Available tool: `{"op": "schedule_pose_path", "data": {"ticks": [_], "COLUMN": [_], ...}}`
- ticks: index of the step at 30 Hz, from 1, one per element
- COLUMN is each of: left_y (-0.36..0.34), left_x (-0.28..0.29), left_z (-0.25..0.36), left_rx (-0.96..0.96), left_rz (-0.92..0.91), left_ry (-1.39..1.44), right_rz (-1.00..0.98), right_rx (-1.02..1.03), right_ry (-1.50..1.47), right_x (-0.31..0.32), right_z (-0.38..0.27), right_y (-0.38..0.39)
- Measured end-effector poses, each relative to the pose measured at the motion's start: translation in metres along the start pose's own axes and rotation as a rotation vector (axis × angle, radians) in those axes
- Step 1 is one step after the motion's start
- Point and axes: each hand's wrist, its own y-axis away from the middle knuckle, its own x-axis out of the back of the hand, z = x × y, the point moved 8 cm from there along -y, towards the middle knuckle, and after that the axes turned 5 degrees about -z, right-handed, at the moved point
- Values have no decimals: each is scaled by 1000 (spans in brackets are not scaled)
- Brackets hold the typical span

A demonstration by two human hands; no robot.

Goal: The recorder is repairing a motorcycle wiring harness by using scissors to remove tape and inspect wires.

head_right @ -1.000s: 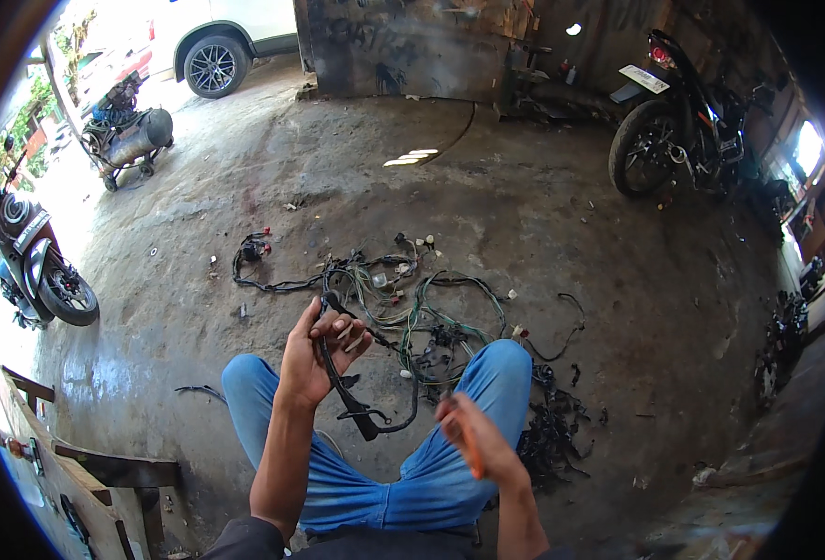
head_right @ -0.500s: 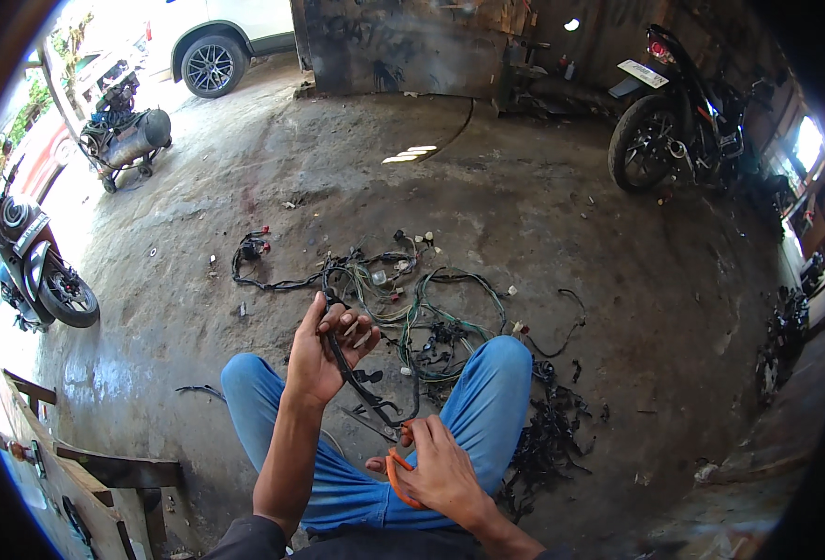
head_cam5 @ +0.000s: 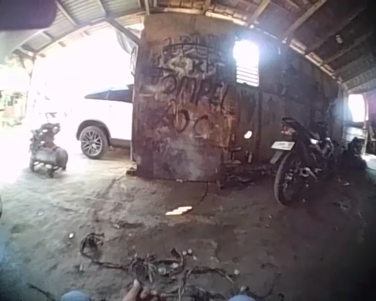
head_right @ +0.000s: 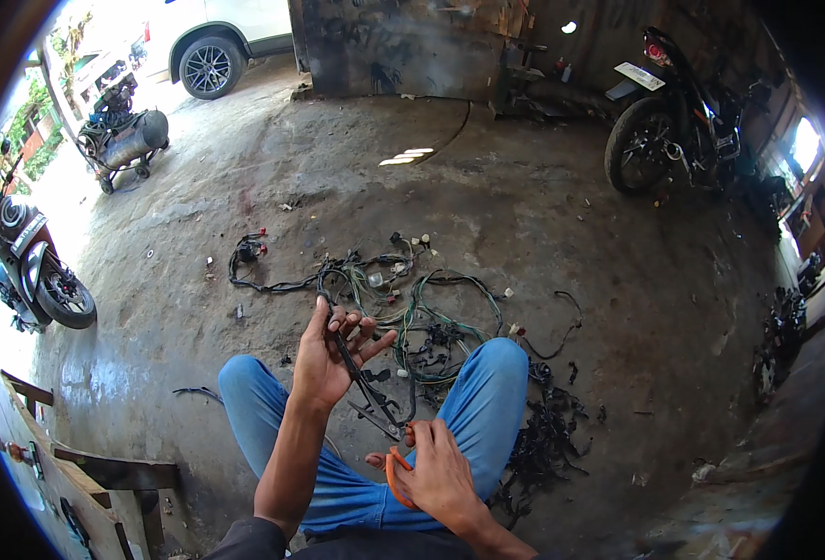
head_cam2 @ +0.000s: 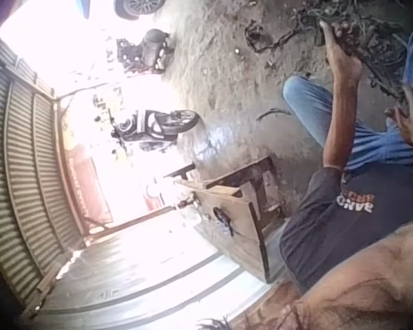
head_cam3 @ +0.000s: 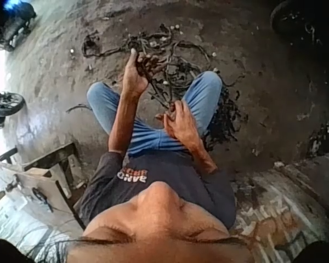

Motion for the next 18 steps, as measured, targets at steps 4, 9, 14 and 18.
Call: {"op": "schedule_pose_path", "data": {"ticks": [4, 9, 14, 18], "left_y": [-1, -1, 0, 2], "left_x": [5, 5, 3, 2], "left_z": [2, 6, 4, -3], "left_rx": [-6, -18, -13, 31], "left_rz": [2, 18, 11, 1], "left_ry": [10, -7, -5, -11], "right_rz": [-6, -1, 13, 8], "right_rx": [-15, -26, -8, -19], "right_ry": [23, 57, 68, 55], "right_x": [2, 0, 2, 1], "right_z": [1, 6, 6, 5], "right_y": [1, 4, 3, 0]}}
